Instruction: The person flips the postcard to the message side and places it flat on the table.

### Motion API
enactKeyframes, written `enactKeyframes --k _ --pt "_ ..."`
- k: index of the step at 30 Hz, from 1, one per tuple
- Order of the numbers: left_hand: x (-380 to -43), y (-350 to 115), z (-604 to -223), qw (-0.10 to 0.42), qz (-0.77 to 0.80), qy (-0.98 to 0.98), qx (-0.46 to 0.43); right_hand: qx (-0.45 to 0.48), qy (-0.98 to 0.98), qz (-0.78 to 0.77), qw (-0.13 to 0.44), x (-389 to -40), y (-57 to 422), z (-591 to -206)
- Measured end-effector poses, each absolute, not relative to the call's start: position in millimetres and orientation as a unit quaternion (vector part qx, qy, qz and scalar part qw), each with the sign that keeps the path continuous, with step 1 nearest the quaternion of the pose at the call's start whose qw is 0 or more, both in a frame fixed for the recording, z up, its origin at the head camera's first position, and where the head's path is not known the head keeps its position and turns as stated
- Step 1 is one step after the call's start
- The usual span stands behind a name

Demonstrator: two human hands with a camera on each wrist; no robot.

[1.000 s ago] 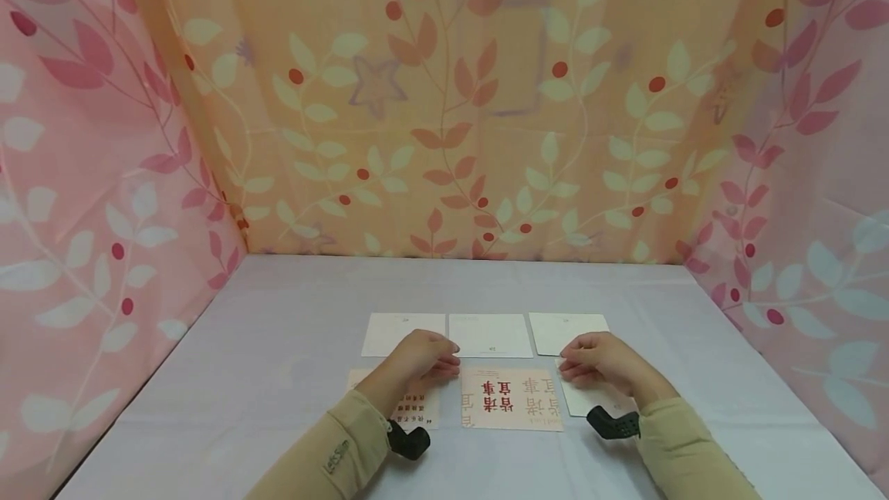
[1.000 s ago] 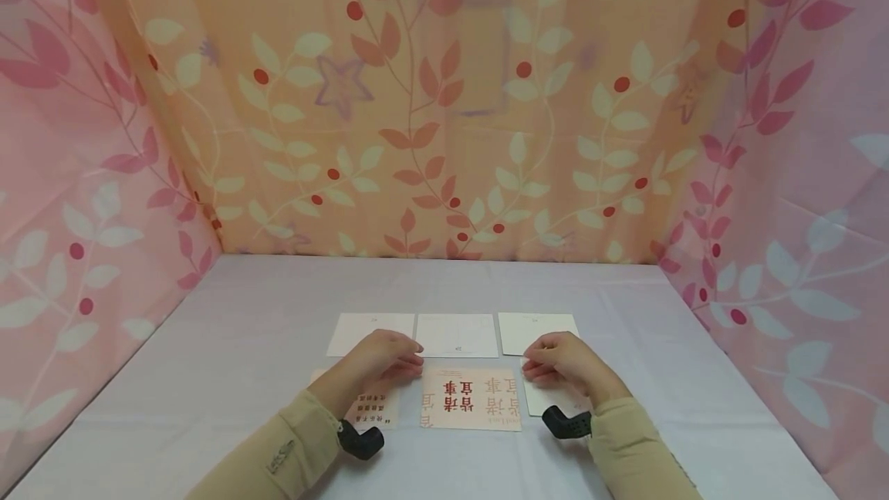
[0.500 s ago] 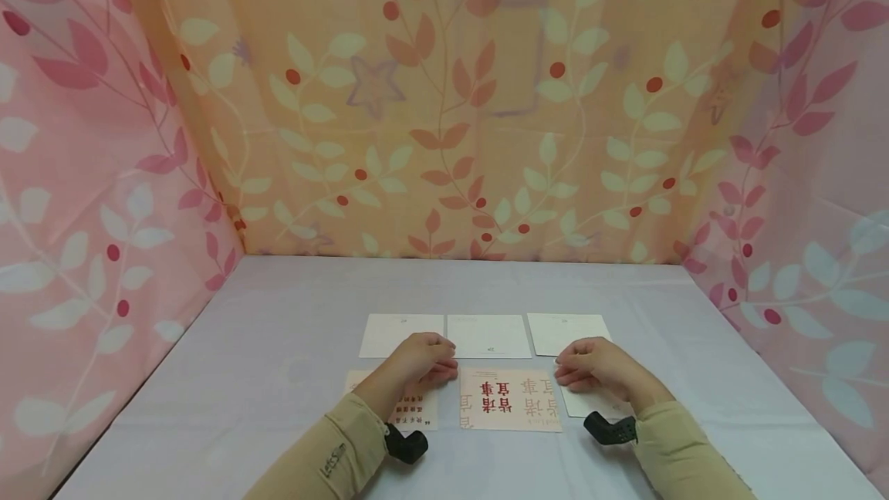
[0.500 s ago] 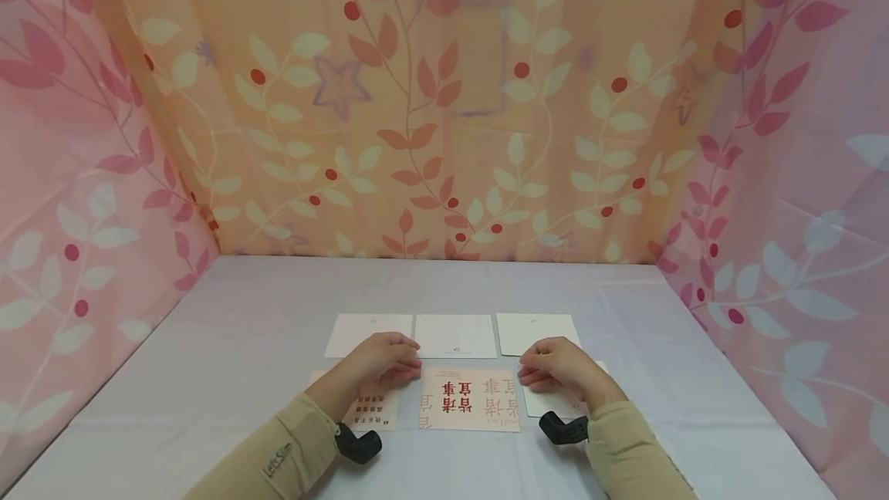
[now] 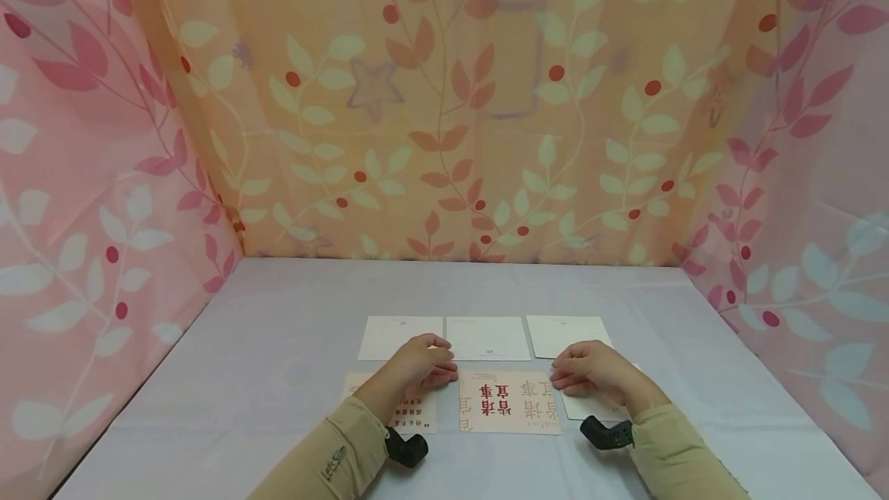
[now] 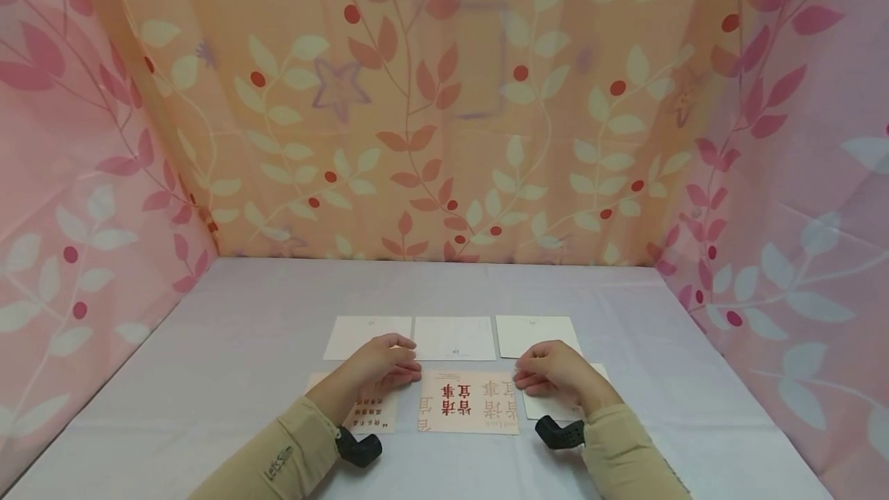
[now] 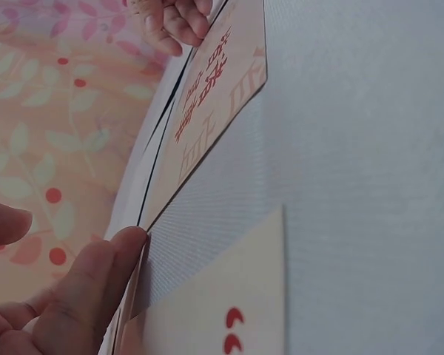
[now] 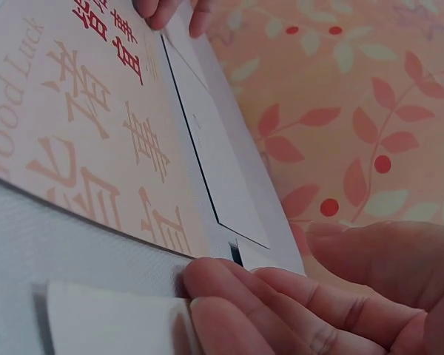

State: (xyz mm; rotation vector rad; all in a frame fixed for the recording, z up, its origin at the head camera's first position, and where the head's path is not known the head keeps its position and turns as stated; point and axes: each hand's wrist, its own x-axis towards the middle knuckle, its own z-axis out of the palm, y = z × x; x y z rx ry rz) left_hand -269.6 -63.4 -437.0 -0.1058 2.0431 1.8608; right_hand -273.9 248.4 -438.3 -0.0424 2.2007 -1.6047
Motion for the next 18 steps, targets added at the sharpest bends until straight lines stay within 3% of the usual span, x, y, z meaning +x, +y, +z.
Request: enactKeyframes --k 18 --pt "-273.1 -62.9 -439.8 0.196 0.683 0.702 -0.046 0.006 0.794 -0.575 0.199 -271.1 243.5 -437.2"
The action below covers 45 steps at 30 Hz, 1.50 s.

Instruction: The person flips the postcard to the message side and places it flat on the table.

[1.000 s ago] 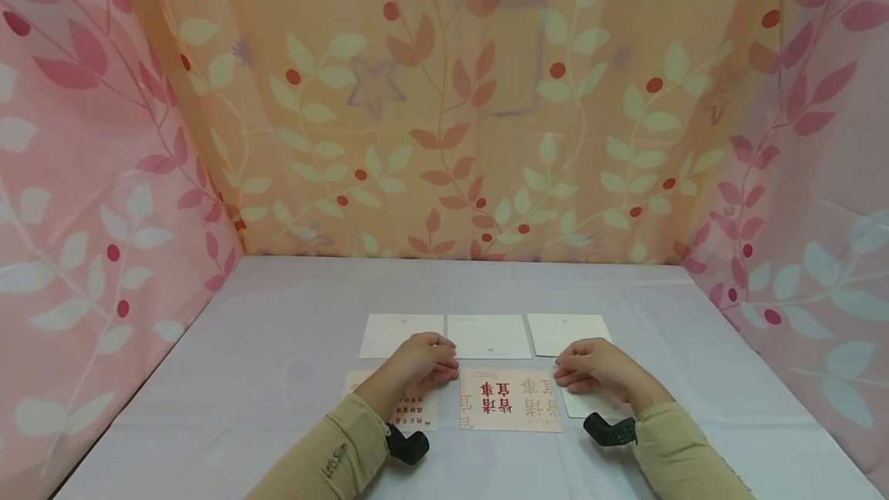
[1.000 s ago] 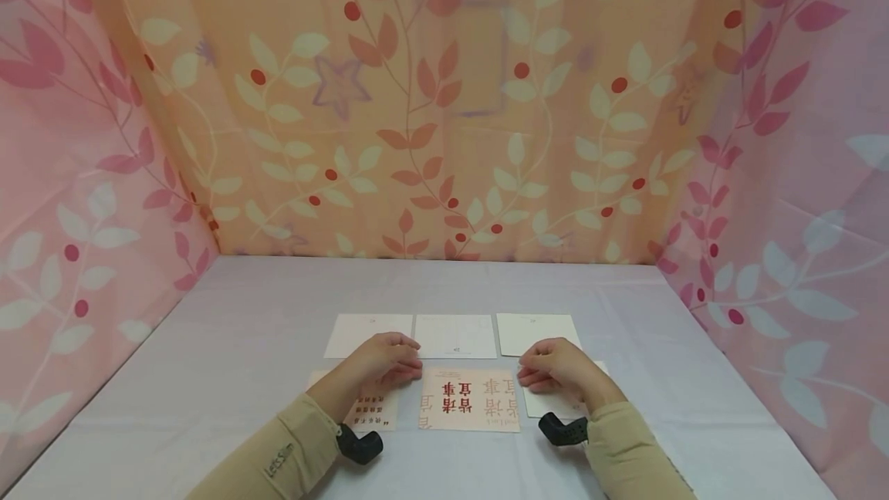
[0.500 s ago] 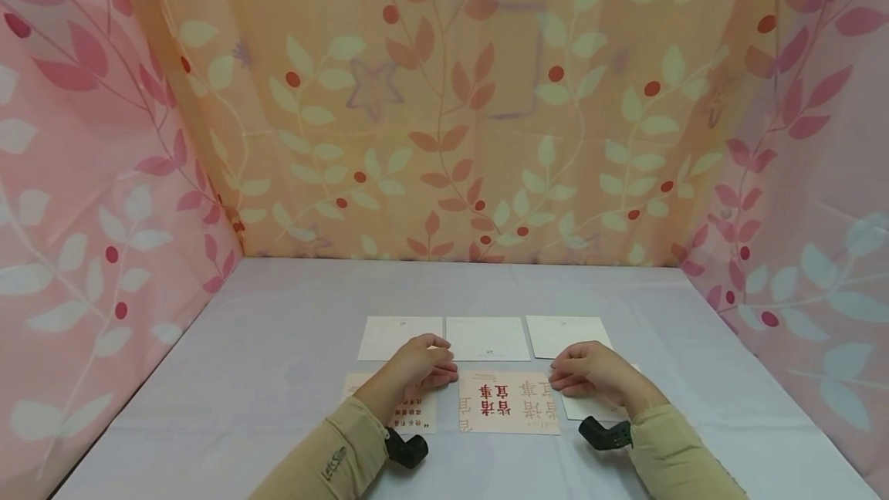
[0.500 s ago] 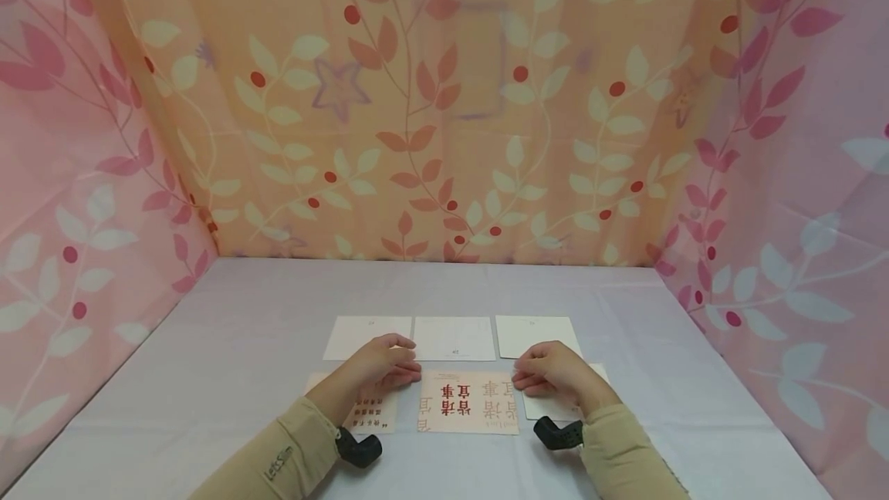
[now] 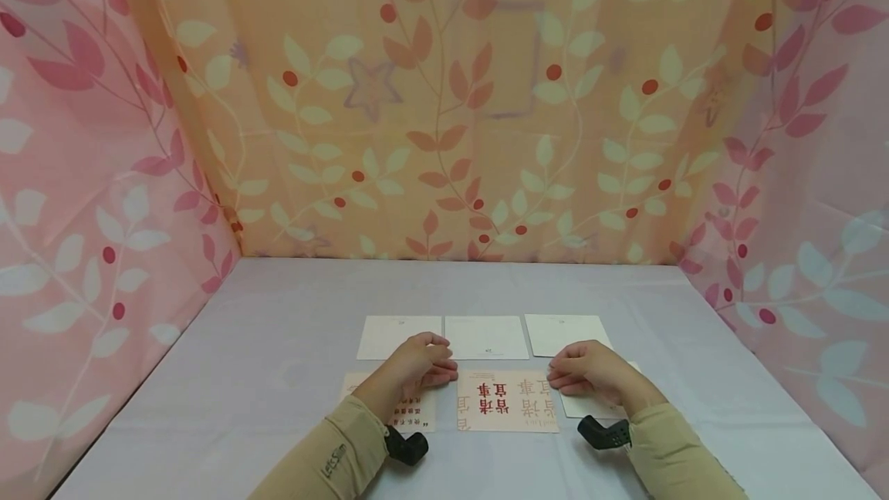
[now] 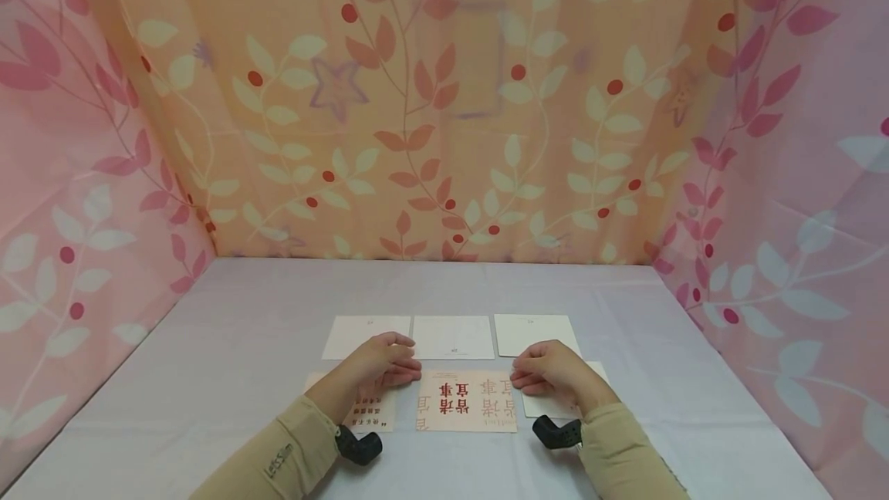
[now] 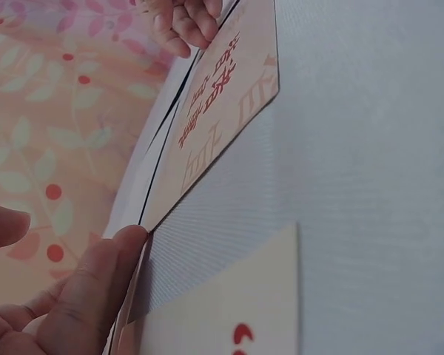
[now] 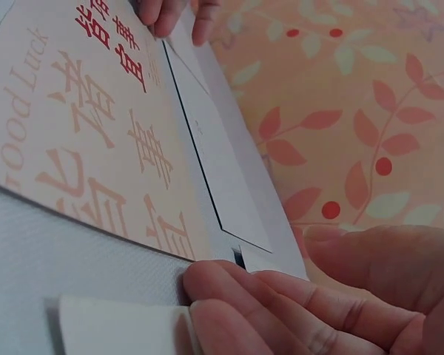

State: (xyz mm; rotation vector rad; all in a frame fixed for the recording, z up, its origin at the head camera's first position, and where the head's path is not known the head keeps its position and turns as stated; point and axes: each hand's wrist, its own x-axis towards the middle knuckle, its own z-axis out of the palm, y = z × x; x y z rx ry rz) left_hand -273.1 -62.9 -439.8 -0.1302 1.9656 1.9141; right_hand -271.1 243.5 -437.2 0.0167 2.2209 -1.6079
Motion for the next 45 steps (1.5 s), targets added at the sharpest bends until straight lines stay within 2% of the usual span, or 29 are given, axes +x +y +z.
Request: enactKeyframes --k 15,45 --pt "-273.3 -63.6 -434.3 0.213 0.699 0.681 -0.035 0.017 0.797 -0.569 0.202 -270.7 240.7 -435.7" --pt "-276.5 -68.6 -439.0 0.211 0.701 0.679 -0.053 0.010 0.802 -0.564 0.199 -268.9 240.6 -435.4"
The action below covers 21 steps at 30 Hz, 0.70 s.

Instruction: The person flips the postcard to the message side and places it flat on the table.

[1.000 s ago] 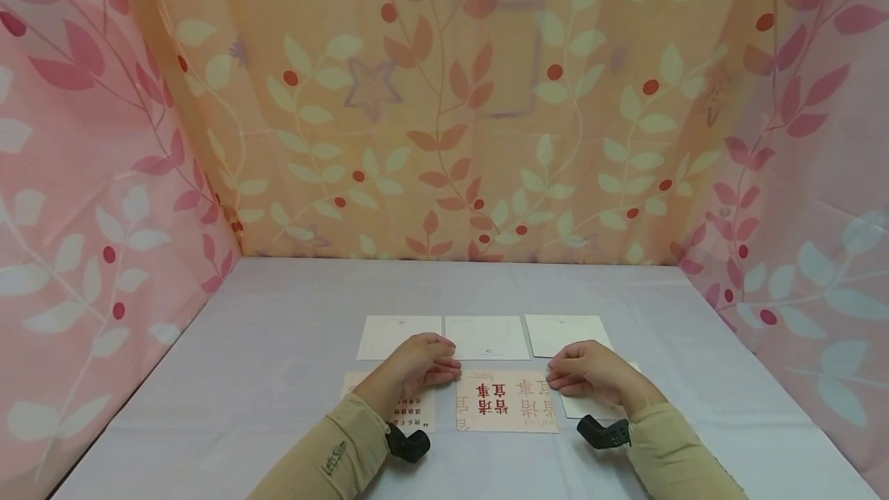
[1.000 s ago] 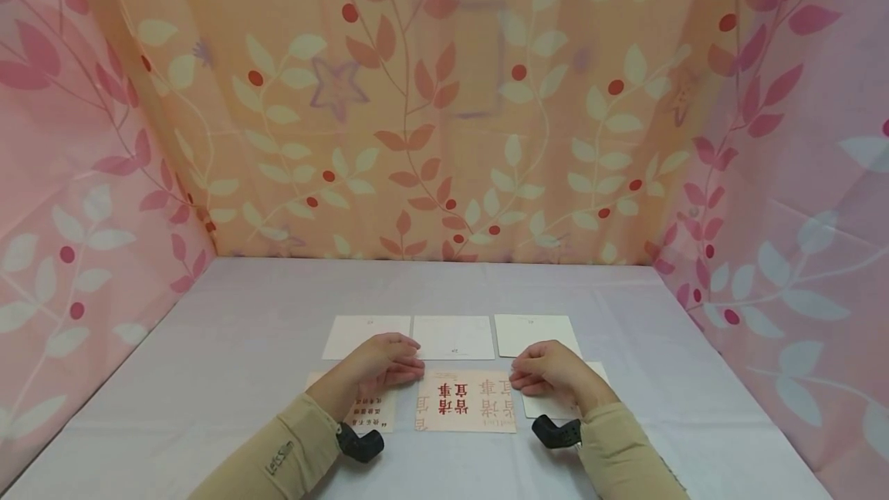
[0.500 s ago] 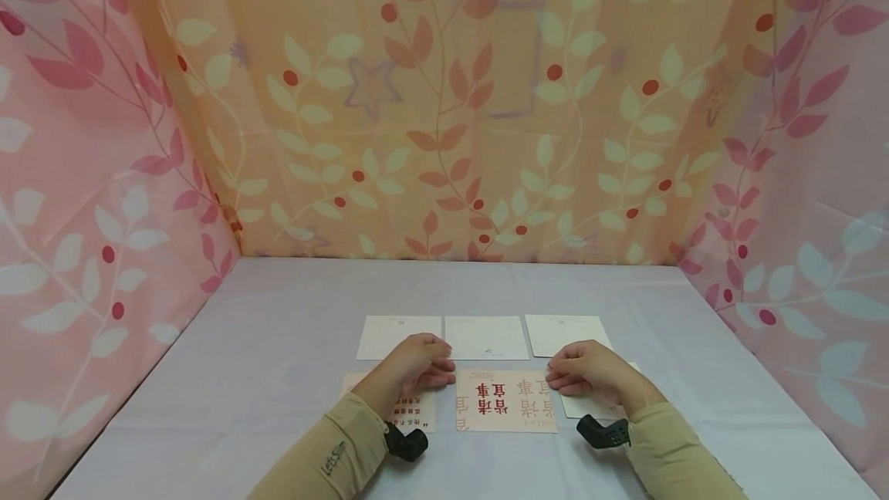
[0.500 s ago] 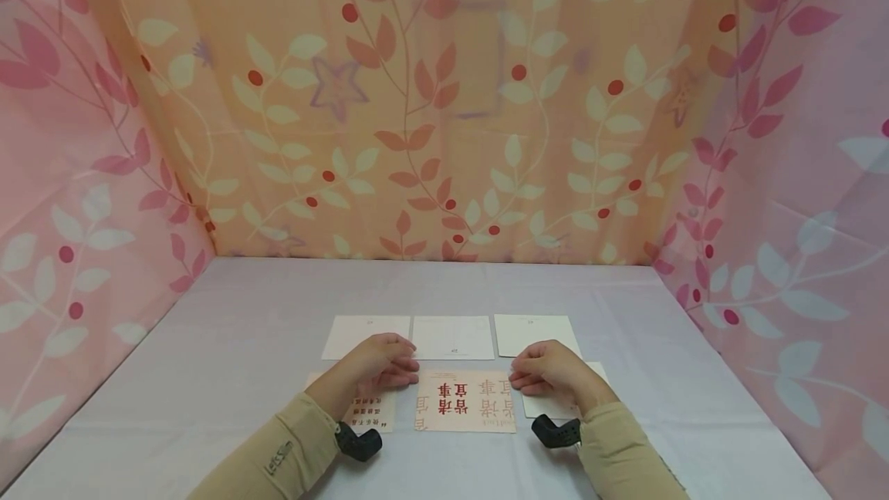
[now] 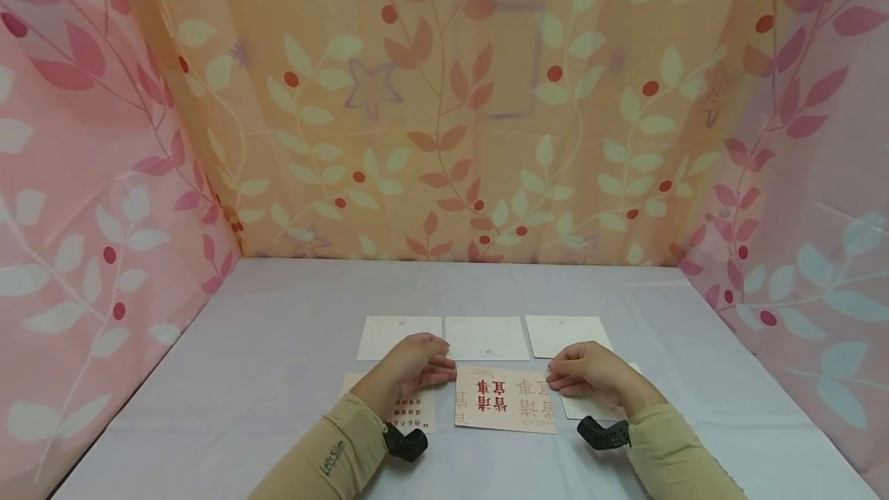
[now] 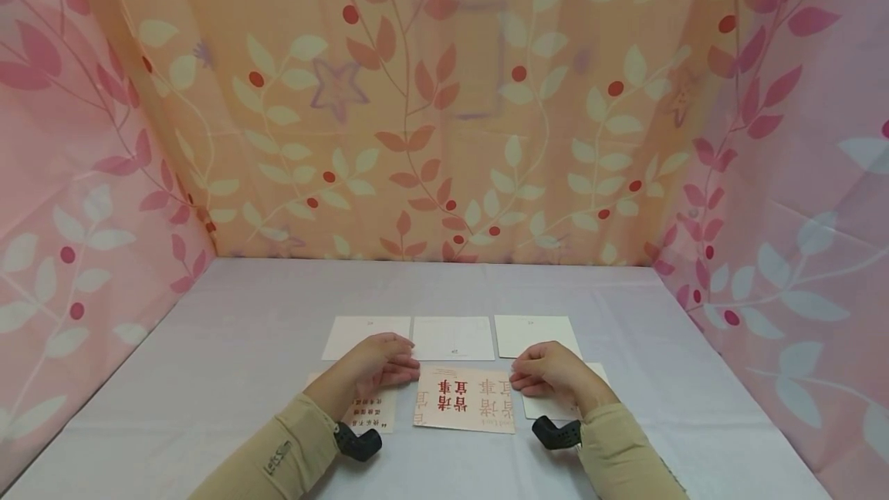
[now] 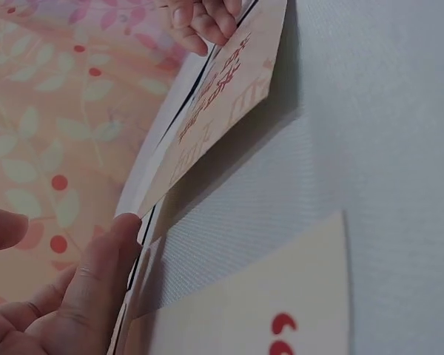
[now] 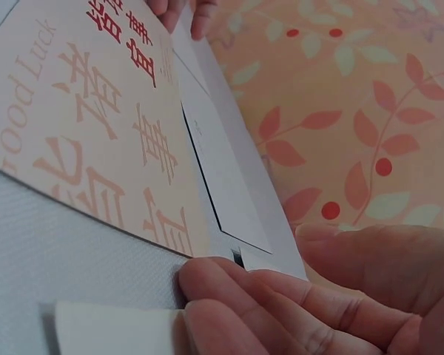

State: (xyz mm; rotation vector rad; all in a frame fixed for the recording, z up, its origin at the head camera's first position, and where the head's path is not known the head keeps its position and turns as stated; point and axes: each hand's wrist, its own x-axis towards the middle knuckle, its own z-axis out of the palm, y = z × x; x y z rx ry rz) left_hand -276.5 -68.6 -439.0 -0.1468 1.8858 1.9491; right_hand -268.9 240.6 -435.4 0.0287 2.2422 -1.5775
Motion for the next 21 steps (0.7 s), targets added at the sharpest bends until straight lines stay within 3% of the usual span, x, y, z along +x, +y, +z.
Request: enactKeyframes --k 21 --pt "-273 -58 -446 0.208 0.632 0.746 -0.008 0.006 0.797 -0.568 0.205 -270 242 -437"
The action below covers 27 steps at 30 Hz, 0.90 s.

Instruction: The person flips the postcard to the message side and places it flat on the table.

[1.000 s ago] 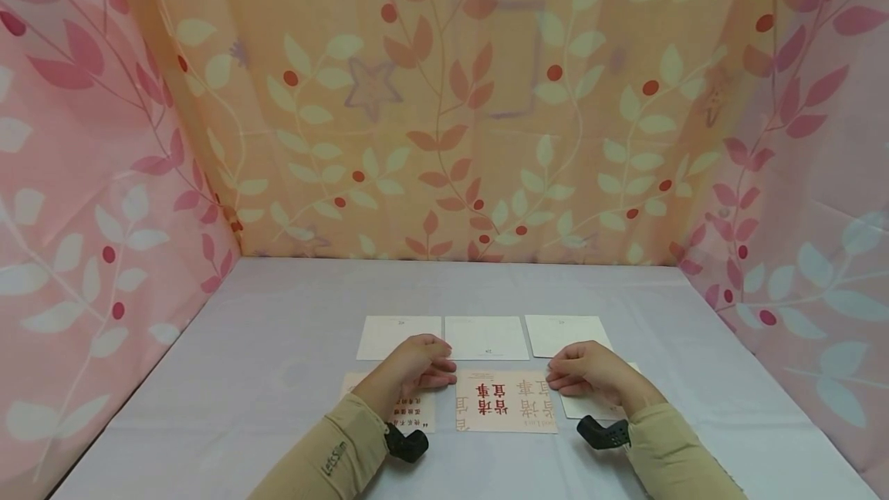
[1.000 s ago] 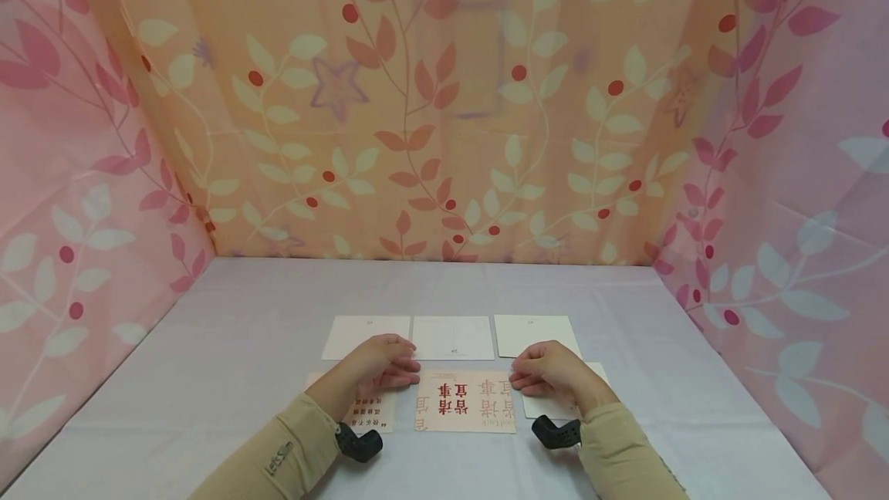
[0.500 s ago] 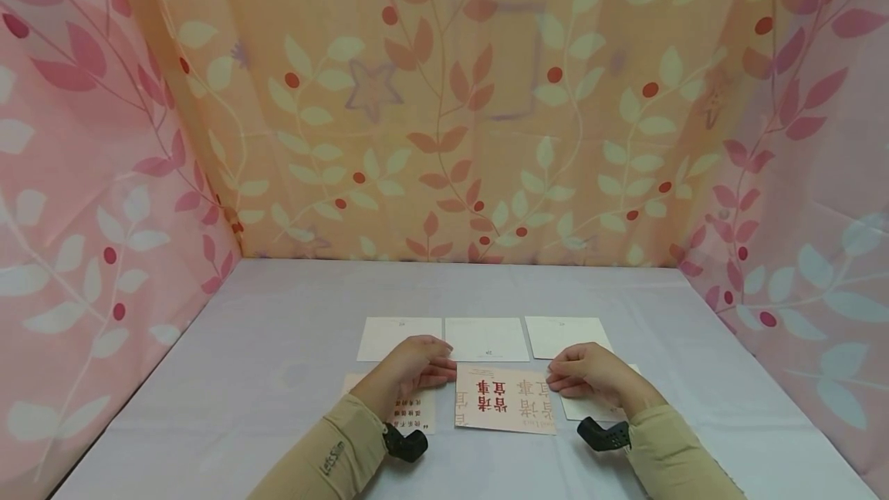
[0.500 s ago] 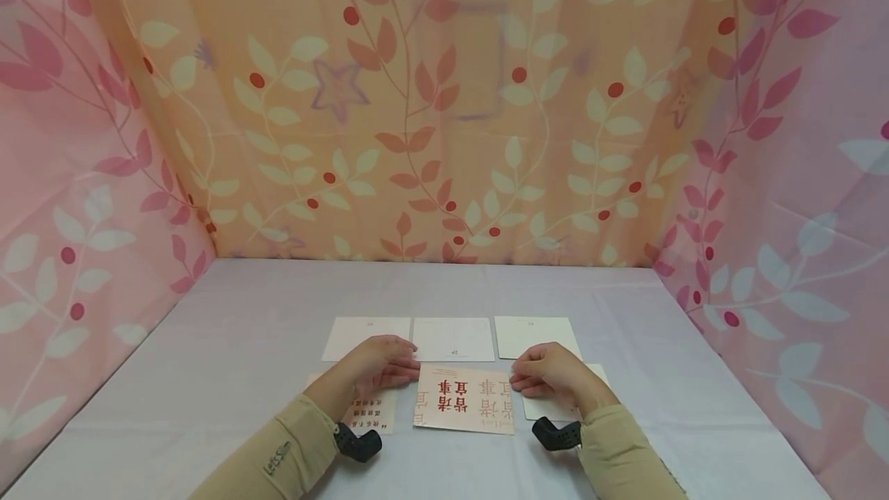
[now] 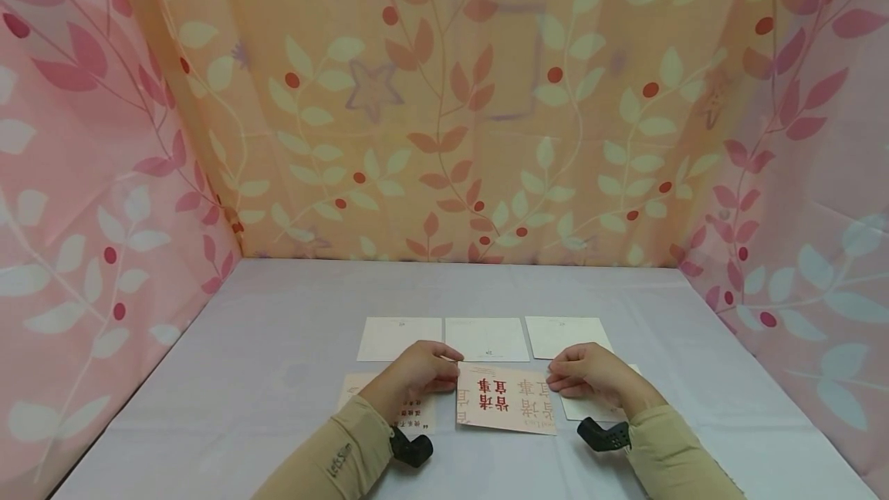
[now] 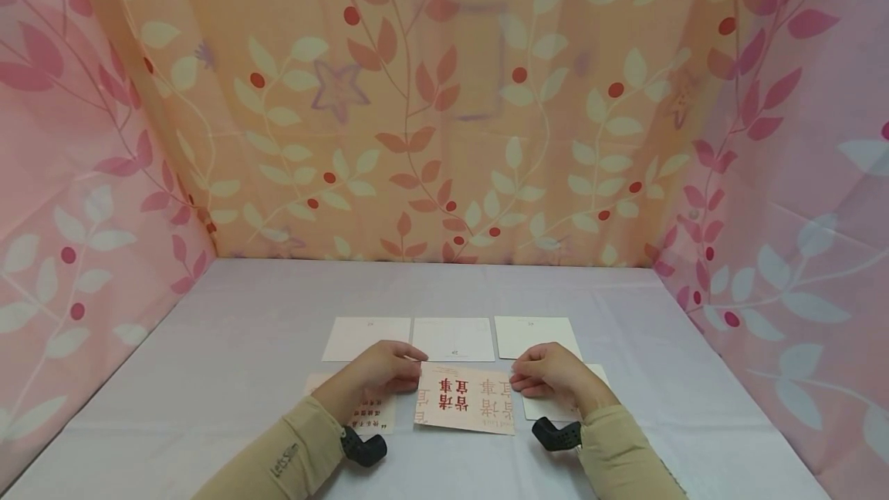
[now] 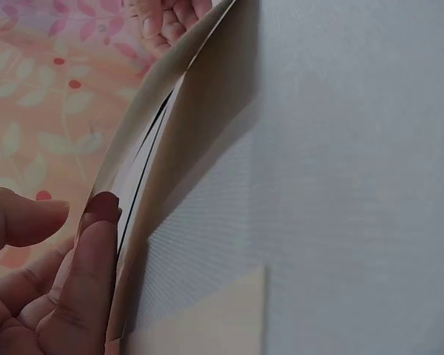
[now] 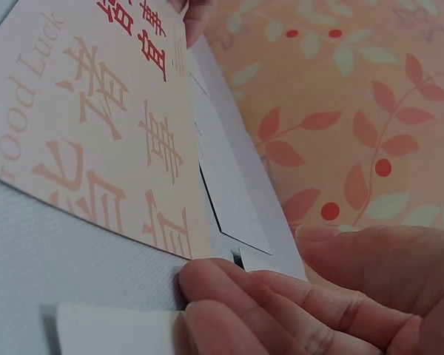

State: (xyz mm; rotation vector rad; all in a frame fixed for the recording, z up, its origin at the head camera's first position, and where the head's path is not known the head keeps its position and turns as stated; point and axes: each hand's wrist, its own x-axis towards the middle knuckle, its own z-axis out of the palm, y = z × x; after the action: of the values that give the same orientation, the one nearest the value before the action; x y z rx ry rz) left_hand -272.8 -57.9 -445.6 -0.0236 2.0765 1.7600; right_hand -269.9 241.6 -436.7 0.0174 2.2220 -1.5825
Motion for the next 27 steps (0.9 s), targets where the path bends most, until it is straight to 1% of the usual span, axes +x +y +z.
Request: enactKeyframes --k 12,21,27 --pt "-271.4 -52.4 -448.7 0.198 0.614 0.764 -0.014 0.009 0.798 -0.566 0.208 -271.6 241.3 -437.1" --pt "-272.0 -53.0 -446.5 0.206 0.625 0.753 -0.018 0.002 0.804 -0.560 0.200 -270.8 240.1 -435.3" --pt "-274.7 -52.4 -448.0 0.202 0.636 0.744 -0.014 -0.014 0.811 -0.551 0.197 -271.4 240.5 -435.2"
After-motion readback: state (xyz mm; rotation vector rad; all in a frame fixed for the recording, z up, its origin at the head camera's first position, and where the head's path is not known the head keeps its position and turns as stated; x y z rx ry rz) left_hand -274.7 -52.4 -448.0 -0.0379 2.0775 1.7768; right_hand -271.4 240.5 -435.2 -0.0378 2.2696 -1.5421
